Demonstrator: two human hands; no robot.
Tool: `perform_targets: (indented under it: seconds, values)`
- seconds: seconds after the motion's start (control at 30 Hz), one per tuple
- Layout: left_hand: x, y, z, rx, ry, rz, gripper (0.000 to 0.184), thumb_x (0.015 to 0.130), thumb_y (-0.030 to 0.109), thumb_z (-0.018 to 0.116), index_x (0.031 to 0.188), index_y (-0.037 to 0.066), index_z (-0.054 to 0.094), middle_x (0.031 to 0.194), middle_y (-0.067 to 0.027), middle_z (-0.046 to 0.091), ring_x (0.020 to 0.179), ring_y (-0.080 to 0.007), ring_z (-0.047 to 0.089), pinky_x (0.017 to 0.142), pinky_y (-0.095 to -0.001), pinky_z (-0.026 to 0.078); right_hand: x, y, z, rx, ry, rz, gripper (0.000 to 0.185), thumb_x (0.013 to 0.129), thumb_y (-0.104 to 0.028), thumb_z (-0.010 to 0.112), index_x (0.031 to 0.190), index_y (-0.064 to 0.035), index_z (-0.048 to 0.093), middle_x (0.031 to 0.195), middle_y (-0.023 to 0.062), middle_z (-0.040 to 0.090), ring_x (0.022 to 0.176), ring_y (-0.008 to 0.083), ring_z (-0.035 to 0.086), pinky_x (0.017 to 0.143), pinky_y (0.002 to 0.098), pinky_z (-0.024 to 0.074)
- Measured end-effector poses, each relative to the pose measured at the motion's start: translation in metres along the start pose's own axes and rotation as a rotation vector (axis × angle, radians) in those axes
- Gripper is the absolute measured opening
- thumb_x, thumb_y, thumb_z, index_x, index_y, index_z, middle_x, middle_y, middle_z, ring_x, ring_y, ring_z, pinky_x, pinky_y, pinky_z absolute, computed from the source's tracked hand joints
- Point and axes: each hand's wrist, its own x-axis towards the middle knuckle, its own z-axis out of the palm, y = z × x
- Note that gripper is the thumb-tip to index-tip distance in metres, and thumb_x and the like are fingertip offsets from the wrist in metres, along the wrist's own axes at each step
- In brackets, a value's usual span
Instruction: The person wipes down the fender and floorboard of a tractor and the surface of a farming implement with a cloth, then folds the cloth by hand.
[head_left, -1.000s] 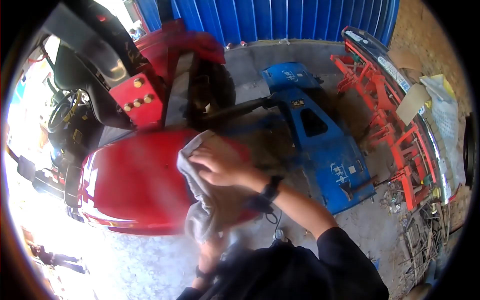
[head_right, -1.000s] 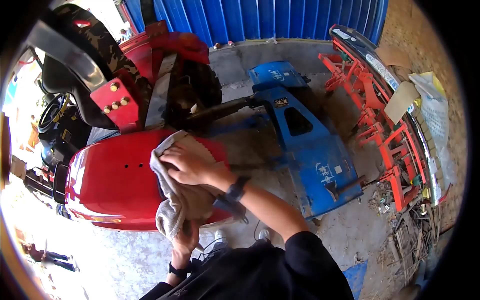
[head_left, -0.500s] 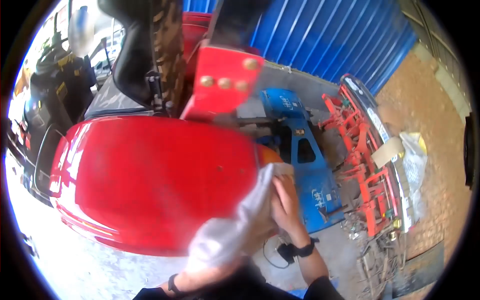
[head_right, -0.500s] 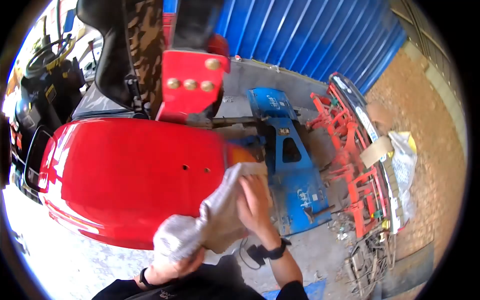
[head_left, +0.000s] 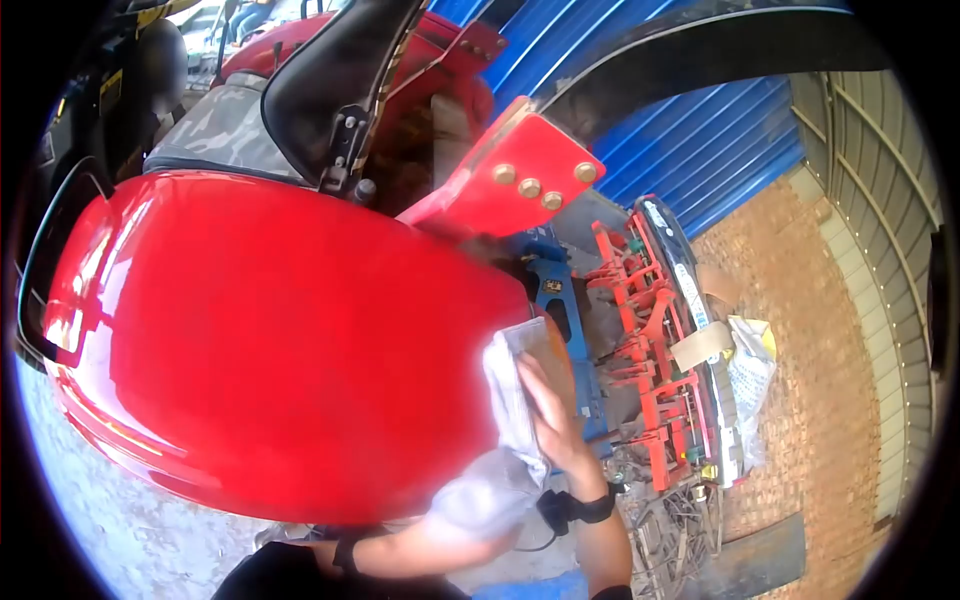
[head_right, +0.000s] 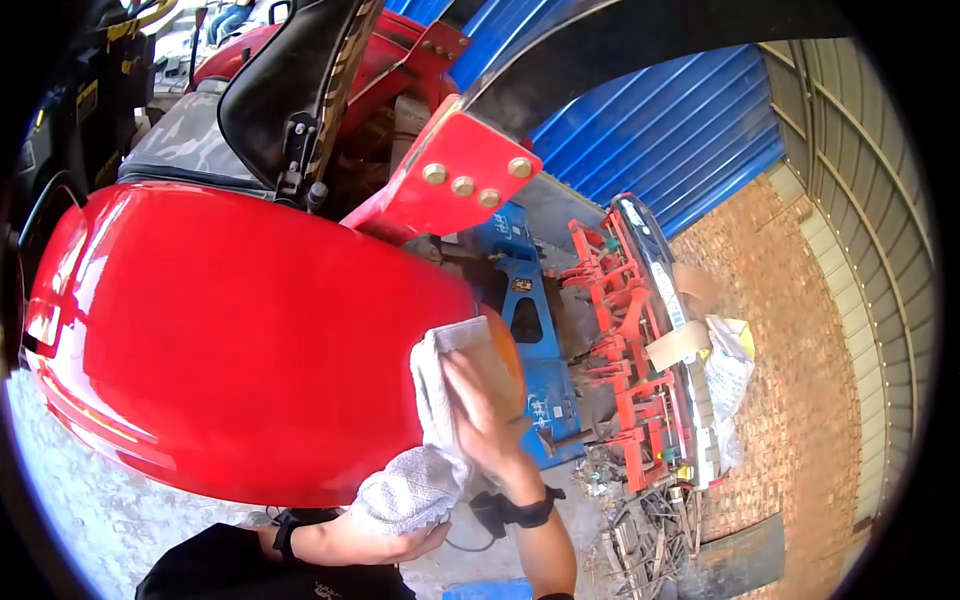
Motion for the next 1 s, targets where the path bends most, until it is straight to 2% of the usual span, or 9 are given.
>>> perform_targets:
  seconds: [0.07, 0.2, 0.3, 0.37, 0.43, 0.57, 0.6, 0.73, 1.0]
  values:
    - [-0.003, 0.001, -0.015, -0.198, 0.044, -0.045, 0.038, 0.082, 0.016, 0.062, 0.115, -0.003, 0.061, 0.118, -0.0276, 0.058, 0.114, -0.0458, 0.057, 0.095, -0.0566, 0.049, -0.017, -0.013, 0.013, -0.178, 0.08, -0.198, 0.045, 0.094, -0.007, 0.05, 0.139, 0.002, 0.047, 0.142, 0.0217, 0.047, 0.138, 0.0368, 0.037, 0.116, 0.0411, 0.0262]
    - [-0.02, -0.004, -0.041, -0.483, 0.164, -0.099, 0.042, 0.076, 0.017, 0.067, 0.113, -0.005, 0.062, 0.117, -0.0268, 0.058, 0.112, -0.0459, 0.057, 0.096, -0.0581, 0.045, -0.034, -0.015, 0.042, -0.021, 0.237, -0.171, 0.044, 0.094, -0.01, 0.047, 0.136, 0.0024, 0.049, 0.137, 0.0225, 0.051, 0.134, 0.04, 0.04, 0.113, 0.045, 0.0289]
    - [-0.03, -0.004, -0.11, -0.187, 0.05, -0.17, 0.049, 0.073, 0.018, 0.07, 0.115, -0.006, 0.062, 0.117, -0.0261, 0.057, 0.112, -0.0454, 0.056, 0.096, -0.0558, 0.043, -0.031, -0.036, 0.08, -0.079, 0.506, -0.044, 0.04, 0.091, -0.009, 0.045, 0.128, 0.0022, 0.055, 0.131, 0.0225, 0.054, 0.126, 0.0422, 0.045, 0.108, 0.0483, 0.0325]
    - [-0.059, -0.02, -0.124, -0.284, 0.216, -0.203, 0.054, 0.071, 0.012, 0.071, 0.122, -0.004, 0.061, 0.12, -0.0239, 0.058, 0.113, -0.0443, 0.055, 0.096, -0.0499, 0.041, -0.037, -0.059, 0.102, -0.086, 0.597, 0.005, 0.039, 0.09, -0.009, 0.045, 0.126, 0.0022, 0.056, 0.129, 0.0225, 0.055, 0.123, 0.0429, 0.046, 0.106, 0.0495, 0.0337]
    - [-0.08, -0.022, -0.161, -0.245, 0.158, -0.266, 0.055, 0.07, 0.009, 0.07, 0.123, -0.003, 0.061, 0.121, -0.0232, 0.058, 0.113, -0.0426, 0.055, 0.097, -0.0488, 0.041, -0.034, -0.084, 0.117, -0.234, 0.688, -0.02, 0.04, 0.087, -0.007, 0.047, 0.124, 0.0022, 0.057, 0.126, 0.0215, 0.057, 0.121, 0.042, 0.047, 0.107, 0.0498, 0.0324]
    - [-0.117, -0.028, -0.194, -0.121, -0.026, -0.323, 0.056, 0.071, 0.006, 0.067, 0.126, -0.002, 0.06, 0.117, -0.021, 0.059, 0.104, -0.0396, 0.058, 0.086, -0.047, 0.047, -0.058, -0.098, 0.165, -0.24, 0.784, 0.076, 0.045, 0.087, -0.006, 0.047, 0.13, 0.0056, 0.049, 0.134, 0.0238, 0.048, 0.128, 0.0415, 0.041, 0.111, 0.0478, 0.0275]
    - [-0.124, -0.029, -0.203, -0.062, -0.042, -0.258, 0.07, 0.072, 0.002, 0.061, 0.141, 0.004, 0.048, 0.131, -0.0162, 0.057, 0.111, -0.0332, 0.058, 0.09, -0.0394, 0.049, -0.066, -0.104, 0.175, -0.103, 0.753, 0.154, 0.046, 0.092, -0.008, 0.047, 0.135, 0.0066, 0.044, 0.144, 0.0258, 0.039, 0.135, 0.0421, 0.033, 0.114, 0.048, 0.0237]
    - [-0.165, -0.026, -0.213, 0.149, -0.043, -0.203, 0.055, 0.084, 0.011, 0.059, 0.138, 0.005, 0.05, 0.132, -0.0149, 0.057, 0.118, -0.0311, 0.058, 0.085, -0.0397, 0.052, -0.098, -0.108, 0.222, -0.087, 0.813, 0.239, 0.049, 0.098, -0.017, 0.05, 0.142, 0.0049, 0.04, 0.151, 0.0262, 0.03, 0.141, 0.0418, 0.026, 0.115, 0.0488, 0.0198]
    - [-0.218, -0.048, -0.248, -0.047, -0.002, -0.235, 0.047, 0.08, 0.01, 0.066, 0.126, 0.003, 0.06, 0.126, -0.0163, 0.058, 0.116, -0.0374, 0.055, 0.098, -0.0484, 0.043, -0.095, -0.168, 0.254, -0.179, 0.826, 0.258, 0.055, 0.094, -0.017, 0.061, 0.141, 0.0032, 0.041, 0.144, 0.0252, 0.04, 0.136, 0.0403, 0.036, 0.114, 0.0477, 0.0251]
